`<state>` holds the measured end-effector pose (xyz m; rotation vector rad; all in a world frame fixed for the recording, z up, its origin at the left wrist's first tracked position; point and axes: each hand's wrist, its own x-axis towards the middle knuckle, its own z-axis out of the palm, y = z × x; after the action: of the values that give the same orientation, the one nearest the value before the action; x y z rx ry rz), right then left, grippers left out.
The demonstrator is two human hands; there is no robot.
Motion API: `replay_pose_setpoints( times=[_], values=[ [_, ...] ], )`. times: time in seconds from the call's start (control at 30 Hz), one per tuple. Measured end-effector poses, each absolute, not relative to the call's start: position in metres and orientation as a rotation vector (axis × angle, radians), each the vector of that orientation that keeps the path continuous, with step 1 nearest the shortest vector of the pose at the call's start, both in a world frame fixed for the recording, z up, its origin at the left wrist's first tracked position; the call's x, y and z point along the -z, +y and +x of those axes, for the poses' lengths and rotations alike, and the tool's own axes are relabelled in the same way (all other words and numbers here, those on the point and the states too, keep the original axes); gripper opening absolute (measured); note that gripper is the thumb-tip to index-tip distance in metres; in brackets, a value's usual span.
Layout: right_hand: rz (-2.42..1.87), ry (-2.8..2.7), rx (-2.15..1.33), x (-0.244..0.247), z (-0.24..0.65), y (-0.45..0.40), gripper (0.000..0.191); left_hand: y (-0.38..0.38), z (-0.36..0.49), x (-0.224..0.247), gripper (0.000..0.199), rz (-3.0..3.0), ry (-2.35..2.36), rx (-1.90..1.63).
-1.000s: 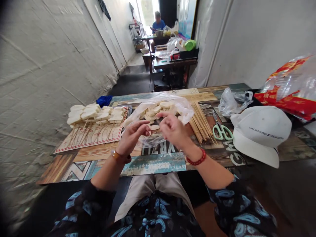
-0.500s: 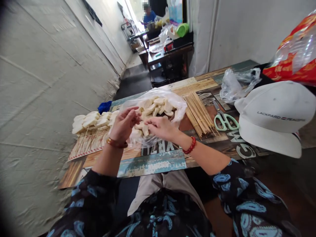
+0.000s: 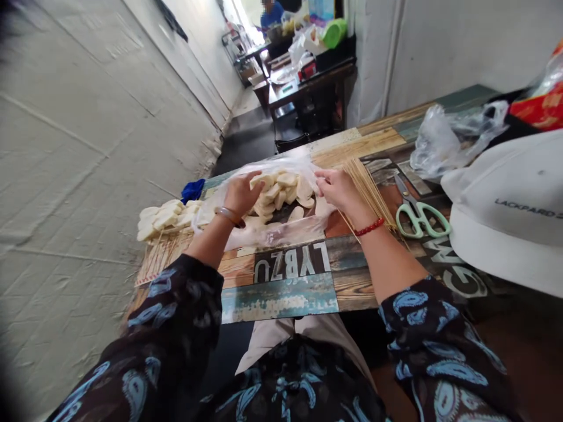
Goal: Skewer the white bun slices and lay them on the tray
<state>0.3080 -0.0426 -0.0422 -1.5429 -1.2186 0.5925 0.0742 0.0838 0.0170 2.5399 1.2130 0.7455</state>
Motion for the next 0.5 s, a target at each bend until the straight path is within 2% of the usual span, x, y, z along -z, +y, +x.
replay_pose_setpoints(
  times=[0.17,0.37,0.43,0.5],
  values=[
    [-1.417,-1.179,-0.708,0.015,0.301,-0.058,0.039,0.049,0.105,-0.007,0.025,2.864,1.006,-0.611],
    [-1.438,-1.207,-0.676,0.000,0.297,-0.065,0.037,0.068,0.133,0.004,0.052,2.793,1.087,-0.406],
    [-1.426,-1.199,-0.678,0.004,0.301,-0.062,0.038,0.079,0.136,0.007,0.049,2.596,1.195,-0.422],
    [-1.418,-1.187,-0.680,0.008,0.304,-0.060,0.039,0.086,0.135,0.009,0.038,2.356,1.285,-0.516]
  ],
)
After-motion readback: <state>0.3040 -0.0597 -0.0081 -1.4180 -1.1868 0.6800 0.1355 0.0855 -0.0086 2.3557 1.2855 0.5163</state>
